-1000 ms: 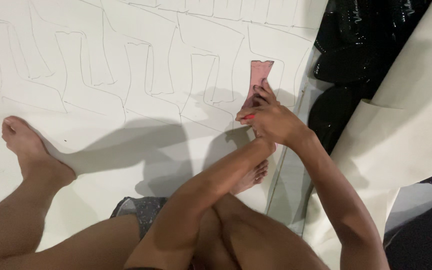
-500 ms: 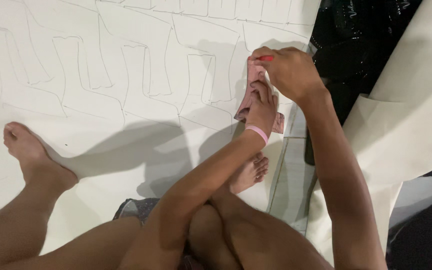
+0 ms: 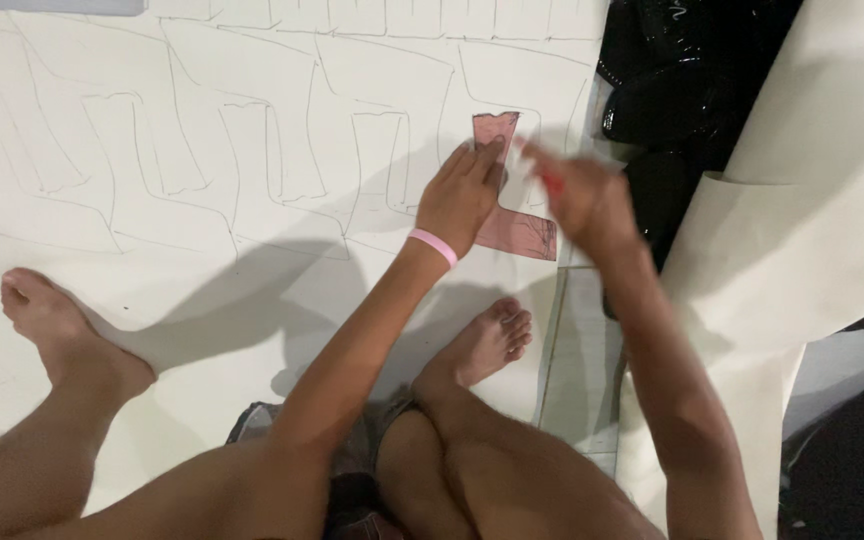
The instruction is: The person sits on the floor and uses a red pen to trace around a pink paper template placed on a large white sheet with pre-drawn outlines. They repeatedly reposition the template to different outlined sections and trace the edges to mark the shapes.
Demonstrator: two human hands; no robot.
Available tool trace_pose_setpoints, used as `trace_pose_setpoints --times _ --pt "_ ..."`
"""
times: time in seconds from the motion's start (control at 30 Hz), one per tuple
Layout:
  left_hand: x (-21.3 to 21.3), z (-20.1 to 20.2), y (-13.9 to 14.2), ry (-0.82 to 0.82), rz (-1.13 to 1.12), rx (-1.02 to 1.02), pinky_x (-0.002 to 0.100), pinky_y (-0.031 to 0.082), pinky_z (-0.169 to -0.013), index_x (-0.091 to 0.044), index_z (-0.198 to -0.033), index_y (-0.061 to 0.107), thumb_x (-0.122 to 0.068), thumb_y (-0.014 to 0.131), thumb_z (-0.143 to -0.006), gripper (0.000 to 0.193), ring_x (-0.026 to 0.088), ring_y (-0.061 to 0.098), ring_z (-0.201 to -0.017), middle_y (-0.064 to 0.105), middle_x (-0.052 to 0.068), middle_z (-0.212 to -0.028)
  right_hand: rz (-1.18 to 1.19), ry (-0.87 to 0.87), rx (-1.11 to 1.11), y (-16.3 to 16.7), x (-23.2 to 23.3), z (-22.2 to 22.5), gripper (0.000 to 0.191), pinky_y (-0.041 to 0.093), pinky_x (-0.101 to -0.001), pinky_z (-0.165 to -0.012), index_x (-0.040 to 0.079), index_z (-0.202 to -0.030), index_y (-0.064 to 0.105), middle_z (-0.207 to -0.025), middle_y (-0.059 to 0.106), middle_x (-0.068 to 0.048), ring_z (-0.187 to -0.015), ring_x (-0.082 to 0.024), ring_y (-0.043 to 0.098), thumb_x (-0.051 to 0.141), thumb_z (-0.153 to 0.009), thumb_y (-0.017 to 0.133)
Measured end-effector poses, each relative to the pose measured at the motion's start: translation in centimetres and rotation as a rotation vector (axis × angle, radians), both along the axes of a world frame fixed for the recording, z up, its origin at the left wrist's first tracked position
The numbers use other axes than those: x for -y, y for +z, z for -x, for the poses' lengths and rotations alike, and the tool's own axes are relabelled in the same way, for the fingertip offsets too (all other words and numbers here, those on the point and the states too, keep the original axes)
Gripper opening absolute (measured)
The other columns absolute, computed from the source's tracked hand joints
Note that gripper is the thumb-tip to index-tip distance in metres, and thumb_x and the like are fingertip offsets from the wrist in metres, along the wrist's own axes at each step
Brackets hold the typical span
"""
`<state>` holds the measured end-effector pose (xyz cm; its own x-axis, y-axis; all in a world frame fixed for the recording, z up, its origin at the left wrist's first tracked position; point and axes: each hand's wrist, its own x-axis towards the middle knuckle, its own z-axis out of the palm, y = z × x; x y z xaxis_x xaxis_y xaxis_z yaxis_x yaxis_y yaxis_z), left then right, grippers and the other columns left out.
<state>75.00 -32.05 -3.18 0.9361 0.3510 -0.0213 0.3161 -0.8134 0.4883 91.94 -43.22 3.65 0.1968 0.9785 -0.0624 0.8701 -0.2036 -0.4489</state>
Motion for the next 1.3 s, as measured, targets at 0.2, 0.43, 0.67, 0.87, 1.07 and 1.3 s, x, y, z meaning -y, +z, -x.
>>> trace_pose_setpoints --times 0.2,0.43,0.67,0.87,1.07,1.3 --pt "-0.3 -0.1 2.5 -0.06 0.097 -0.119 0.04 0.037 -0.119 -0.006 -0.088 0.076 -0.011 0.069 -0.088 0.007 0.035 0.046 -0.137 0.042 0.017 -0.158 -0.018 -0.137 -0.104 0.9 8.2 3.6 0.026 0.059 -0.0392 -0.08 0.015 -0.123 0.067 -0.099 0.076 -0.008 -0.087 -0.025 0.073 0.007 -0.098 0.067" --pt "0.0 -0.3 3.1 -0.102 0.098 -0.069 0.044 0.033 -0.121 -0.018 -0.08 0.081 -0.016 0.077 -0.077 0.005 0.04 0.04 -0.14 0.036 0.021 -0.159 -0.021 -0.289 -0.034 1.7 13.8 5.6 0.035 0.058 -0.0409 -0.081 0.013 -0.127 0.067 -0.099 0.075 -0.013 -0.09 -0.03 0.072 0.006 -0.093 0.071" --pt "-1.1 -0.3 2.5 -0.171 0.122 -0.1 0.044 0.03 -0.122 -0.02 -0.078 0.079 -0.016 0.076 -0.081 0.006 0.037 0.039 -0.141 0.041 0.019 -0.156 -0.099 -0.294 -0.215 0.4 13.6 8.2 0.033 0.059 -0.0378 -0.089 0.012 -0.125 0.066 -0.116 0.076 -0.008 -0.097 -0.023 0.074 0.002 -0.093 0.068" --pt "-2.4 0.0 2.6 -0.254 0.14 -0.143 0.045 0.025 -0.124 -0.027 -0.09 0.08 -0.008 0.072 -0.08 0.022 0.036 0.038 -0.142 0.042 0.017 -0.152 -0.066 -0.182 -0.238 -3.5 8.5 12.4 0.029 0.057 -0.0411 -0.096 0.012 -0.115 0.072 -0.113 0.077 -0.005 -0.094 -0.02 0.074 0.004 -0.087 0.067" --pt "-2.3 -0.1 2.4 -0.254 0.178 -0.184 0.045 0.023 -0.124 -0.025 -0.09 0.079 -0.014 0.071 -0.087 0.014 0.036 0.034 -0.145 0.038 0.018 -0.155 -0.043 -0.527 -0.35 -1.2 10.8 11.0 0.032 0.058 -0.0372 -0.09 0.009 -0.115 0.07 -0.12 0.073 -0.009 -0.103 -0.026 0.072 -0.005 -0.089 0.057" --pt "-5.3 0.7 1.0 -0.304 0.041 0.006 0.049 0.024 -0.12 -0.018 -0.112 0.075 -0.025 0.075 -0.071 0.041 0.038 0.038 -0.141 0.042 0.018 -0.151 -0.286 -0.855 -0.392 0.1 17.3 10.1 0.023 0.055 -0.04 -0.108 0.001 -0.122 0.064 -0.133 0.068 -0.015 -0.133 -0.03 0.062 0.002 -0.112 0.044"
